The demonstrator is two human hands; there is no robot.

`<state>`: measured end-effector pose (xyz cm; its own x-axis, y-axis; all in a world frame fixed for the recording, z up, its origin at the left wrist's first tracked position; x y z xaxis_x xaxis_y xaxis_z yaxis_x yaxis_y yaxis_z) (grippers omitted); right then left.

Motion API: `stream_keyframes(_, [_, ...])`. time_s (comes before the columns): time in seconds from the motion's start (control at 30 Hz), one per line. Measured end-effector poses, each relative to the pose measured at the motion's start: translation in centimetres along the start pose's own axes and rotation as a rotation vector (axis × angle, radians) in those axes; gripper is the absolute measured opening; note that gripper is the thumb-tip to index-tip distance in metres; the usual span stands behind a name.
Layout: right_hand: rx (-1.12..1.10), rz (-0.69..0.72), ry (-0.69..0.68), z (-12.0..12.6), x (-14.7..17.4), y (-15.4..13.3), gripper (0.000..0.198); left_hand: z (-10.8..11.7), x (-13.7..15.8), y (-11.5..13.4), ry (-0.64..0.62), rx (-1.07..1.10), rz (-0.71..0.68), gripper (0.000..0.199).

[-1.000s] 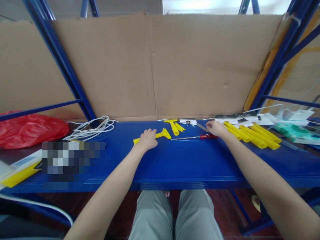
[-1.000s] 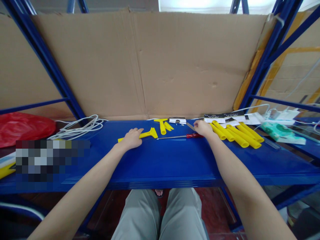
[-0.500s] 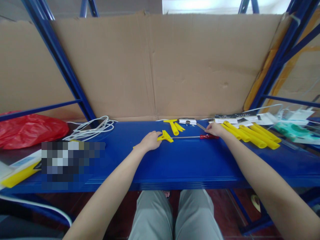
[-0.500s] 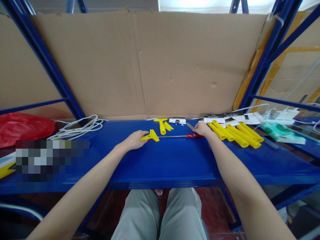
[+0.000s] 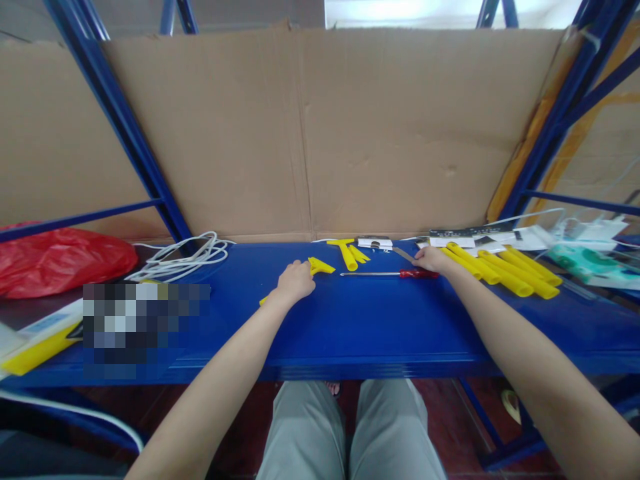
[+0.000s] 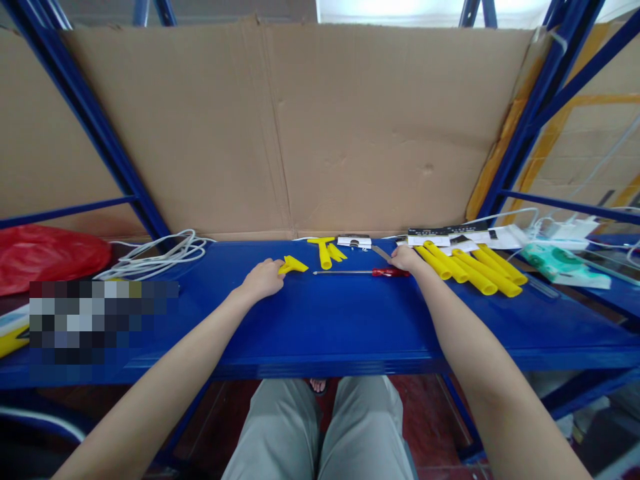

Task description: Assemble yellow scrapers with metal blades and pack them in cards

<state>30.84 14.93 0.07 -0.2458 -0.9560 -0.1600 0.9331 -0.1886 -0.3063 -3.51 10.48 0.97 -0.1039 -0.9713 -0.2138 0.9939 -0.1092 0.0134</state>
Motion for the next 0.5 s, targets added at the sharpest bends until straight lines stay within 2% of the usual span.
stream_keyframes(0.23, [-0.112,-0.028,-0.048,-0.23,0.34,0.47,0.012,0.33,-0.05,0.26,0.028,0.058,-0.020,0.039])
stream_keyframes(0.5, [-0.051,0.006,0.023,-0.28,-0.13,0.14,0.013,-0.23,-0.55,0.80,0.031,0.166,-0.087,0.036])
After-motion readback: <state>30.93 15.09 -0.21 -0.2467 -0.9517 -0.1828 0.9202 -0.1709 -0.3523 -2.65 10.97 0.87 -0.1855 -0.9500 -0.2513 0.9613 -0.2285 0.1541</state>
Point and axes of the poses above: each hand's wrist, its own x-axis away from the middle knuckle, its own z-axis out of the back of the hand, y = z × x, the point moved 8 cm from there along -x, towards the middle knuckle, and after that the axes turned 5 degrees about y, right-handed, at the moved point
